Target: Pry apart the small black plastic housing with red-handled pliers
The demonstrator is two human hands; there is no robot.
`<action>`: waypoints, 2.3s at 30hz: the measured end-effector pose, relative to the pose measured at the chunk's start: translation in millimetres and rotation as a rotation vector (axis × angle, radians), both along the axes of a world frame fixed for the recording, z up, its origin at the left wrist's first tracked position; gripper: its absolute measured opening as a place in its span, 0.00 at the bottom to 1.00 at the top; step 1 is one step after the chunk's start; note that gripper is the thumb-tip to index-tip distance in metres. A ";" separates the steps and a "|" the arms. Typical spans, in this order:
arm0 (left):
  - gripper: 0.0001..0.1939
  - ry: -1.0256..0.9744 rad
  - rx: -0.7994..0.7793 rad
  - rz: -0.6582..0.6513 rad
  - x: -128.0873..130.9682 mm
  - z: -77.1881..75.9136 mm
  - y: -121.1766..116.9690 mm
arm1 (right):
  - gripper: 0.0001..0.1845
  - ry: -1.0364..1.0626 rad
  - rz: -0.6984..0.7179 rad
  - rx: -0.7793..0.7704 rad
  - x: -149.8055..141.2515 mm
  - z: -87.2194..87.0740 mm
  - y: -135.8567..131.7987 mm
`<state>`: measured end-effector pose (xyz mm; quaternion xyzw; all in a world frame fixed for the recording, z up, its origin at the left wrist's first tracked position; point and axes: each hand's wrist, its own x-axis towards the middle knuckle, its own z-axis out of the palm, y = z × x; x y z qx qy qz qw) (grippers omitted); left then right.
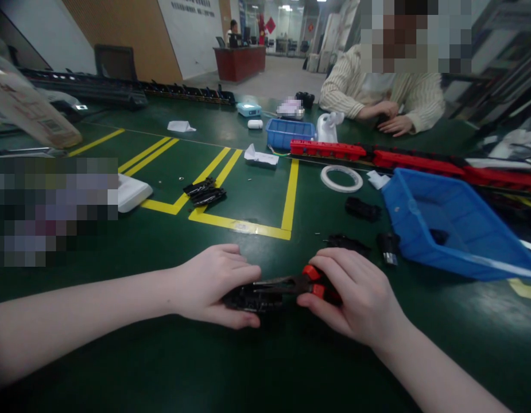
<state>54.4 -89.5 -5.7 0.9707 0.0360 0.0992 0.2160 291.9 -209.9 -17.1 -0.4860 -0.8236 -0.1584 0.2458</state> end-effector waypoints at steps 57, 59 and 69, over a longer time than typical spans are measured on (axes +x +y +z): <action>0.21 -0.016 0.005 -0.013 1.4 -2.6 2.9 | 0.09 -0.074 0.085 0.081 -1.0 13.5 6.2; 0.21 -0.010 0.003 -0.015 1.3 -2.0 3.0 | 0.09 -0.055 0.089 0.081 -2.9 14.4 6.4; 0.20 -0.037 0.035 -0.025 0.7 -3.9 2.6 | 0.08 -0.073 0.091 0.049 -8.7 11.0 5.1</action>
